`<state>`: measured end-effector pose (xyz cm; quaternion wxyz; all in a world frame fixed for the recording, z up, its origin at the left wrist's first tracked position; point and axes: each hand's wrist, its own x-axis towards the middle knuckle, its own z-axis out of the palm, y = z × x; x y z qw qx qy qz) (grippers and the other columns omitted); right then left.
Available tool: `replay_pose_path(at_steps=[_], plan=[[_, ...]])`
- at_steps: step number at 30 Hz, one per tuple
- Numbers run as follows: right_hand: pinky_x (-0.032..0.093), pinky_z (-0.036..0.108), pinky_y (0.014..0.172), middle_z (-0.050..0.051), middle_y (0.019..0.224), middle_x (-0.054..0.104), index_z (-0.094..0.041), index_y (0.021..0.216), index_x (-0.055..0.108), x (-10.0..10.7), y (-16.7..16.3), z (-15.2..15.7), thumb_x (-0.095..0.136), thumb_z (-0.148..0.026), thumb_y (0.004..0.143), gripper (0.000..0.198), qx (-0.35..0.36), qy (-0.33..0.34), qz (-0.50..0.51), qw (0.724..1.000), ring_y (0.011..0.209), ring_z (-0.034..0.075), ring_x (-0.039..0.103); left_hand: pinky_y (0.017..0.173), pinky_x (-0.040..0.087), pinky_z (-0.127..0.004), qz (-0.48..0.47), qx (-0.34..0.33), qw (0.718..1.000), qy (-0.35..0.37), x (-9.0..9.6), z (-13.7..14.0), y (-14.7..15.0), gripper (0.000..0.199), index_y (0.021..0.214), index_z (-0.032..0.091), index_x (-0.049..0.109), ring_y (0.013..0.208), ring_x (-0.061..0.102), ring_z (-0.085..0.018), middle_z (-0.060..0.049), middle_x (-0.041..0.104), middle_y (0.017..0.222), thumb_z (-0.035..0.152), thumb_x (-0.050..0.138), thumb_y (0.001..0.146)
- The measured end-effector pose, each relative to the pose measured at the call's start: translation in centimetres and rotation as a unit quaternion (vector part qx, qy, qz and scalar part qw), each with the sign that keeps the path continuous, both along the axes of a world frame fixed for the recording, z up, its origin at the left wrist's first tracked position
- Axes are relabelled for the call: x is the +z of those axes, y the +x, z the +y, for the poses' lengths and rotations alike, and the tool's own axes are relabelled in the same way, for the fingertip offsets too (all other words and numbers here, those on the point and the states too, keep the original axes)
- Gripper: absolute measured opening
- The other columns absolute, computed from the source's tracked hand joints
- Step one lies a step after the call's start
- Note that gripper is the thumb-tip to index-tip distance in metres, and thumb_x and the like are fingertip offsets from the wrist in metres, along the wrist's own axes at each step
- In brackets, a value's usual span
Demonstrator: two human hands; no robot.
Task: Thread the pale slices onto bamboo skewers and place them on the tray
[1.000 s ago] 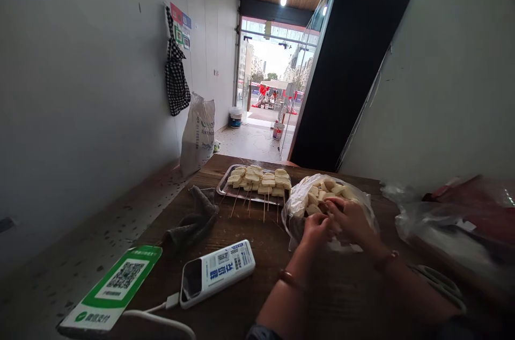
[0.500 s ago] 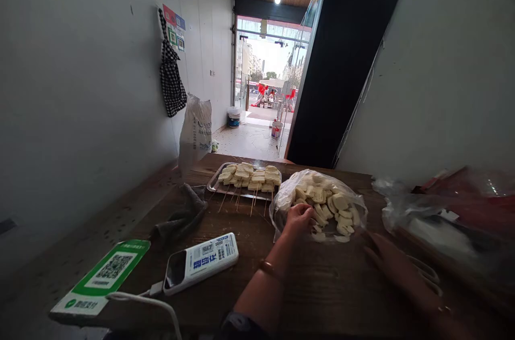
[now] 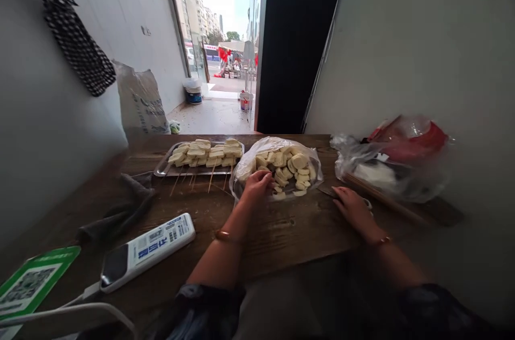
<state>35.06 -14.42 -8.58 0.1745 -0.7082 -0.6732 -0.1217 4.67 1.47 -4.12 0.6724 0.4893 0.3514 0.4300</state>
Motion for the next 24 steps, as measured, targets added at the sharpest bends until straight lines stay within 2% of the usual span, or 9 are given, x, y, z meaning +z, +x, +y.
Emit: replay_pose_path(at_steps=[7, 12, 16, 19, 24], plan=[[0.048, 0.037, 0.092, 0.012, 0.116, 0.068, -0.019, 0.119, 0.068, -0.3, 1.7, -1.6, 0.046, -0.024, 0.094, 0.033, -0.033, 0.003, 0.0, 0.999, 0.106, 0.024, 0.062, 0.056, 0.051, -0.025, 0.036, -0.009, 0.999, 0.028, 0.3, 0.4, -0.3, 0.042, 0.09, 0.014, 0.065, 0.06, 0.063, -0.014, -0.004, 0.07, 0.075, 0.044, 0.078, 0.064], [0.049, 0.035, 0.09, 0.01, 0.114, 0.069, -0.022, 0.117, 0.069, -0.4, 2.6, -1.6, 0.046, -0.025, 0.095, 0.032, -0.061, 0.01, -0.006, 0.998, 0.103, 0.023, 0.062, 0.058, 0.052, -0.026, 0.029, -0.018, 0.999, 0.036, 0.2, 0.5, -0.3, 0.048, 0.092, 0.014, 0.064, 0.061, 0.063, -0.014, -0.004, 0.07, 0.076, 0.048, 0.079, 0.062], [0.048, 0.037, 0.088, 0.011, 0.112, 0.07, -0.019, 0.114, 0.07, -0.1, 3.5, -1.3, 0.046, -0.023, 0.094, 0.032, -0.09, 0.026, -0.009, 0.996, 0.103, 0.026, 0.062, 0.057, 0.051, -0.026, 0.034, -0.019, 0.999, 0.035, 0.3, 0.4, -0.3, 0.05, 0.091, 0.014, 0.064, 0.06, 0.062, -0.014, -0.004, 0.069, 0.075, 0.049, 0.08, 0.06], [0.048, 0.038, 0.091, 0.012, 0.111, 0.07, -0.017, 0.113, 0.069, 0.5, 4.3, -0.8, 0.043, -0.024, 0.094, 0.033, -0.084, 0.047, -0.007, 0.995, 0.103, 0.026, 0.063, 0.054, 0.05, -0.026, 0.047, -0.012, 0.998, 0.029, 0.5, 0.0, -0.5, 0.05, 0.09, 0.013, 0.064, 0.059, 0.062, -0.015, -0.004, 0.069, 0.075, 0.049, 0.08, 0.059], [0.047, 0.043, 0.095, 0.018, 0.116, 0.068, -0.009, 0.119, 0.064, 0.9, 7.1, 0.1, 0.036, -0.028, 0.094, 0.042, -0.098, 0.081, -0.017, 0.992, 0.106, 0.03, 0.062, 0.053, 0.048, -0.024, 0.025, 0.009, 0.998, 0.049, 0.2, -0.1, -0.6, 0.041, 0.088, 0.015, 0.065, 0.058, 0.062, -0.013, -0.003, 0.069, 0.073, 0.046, 0.077, 0.064]])
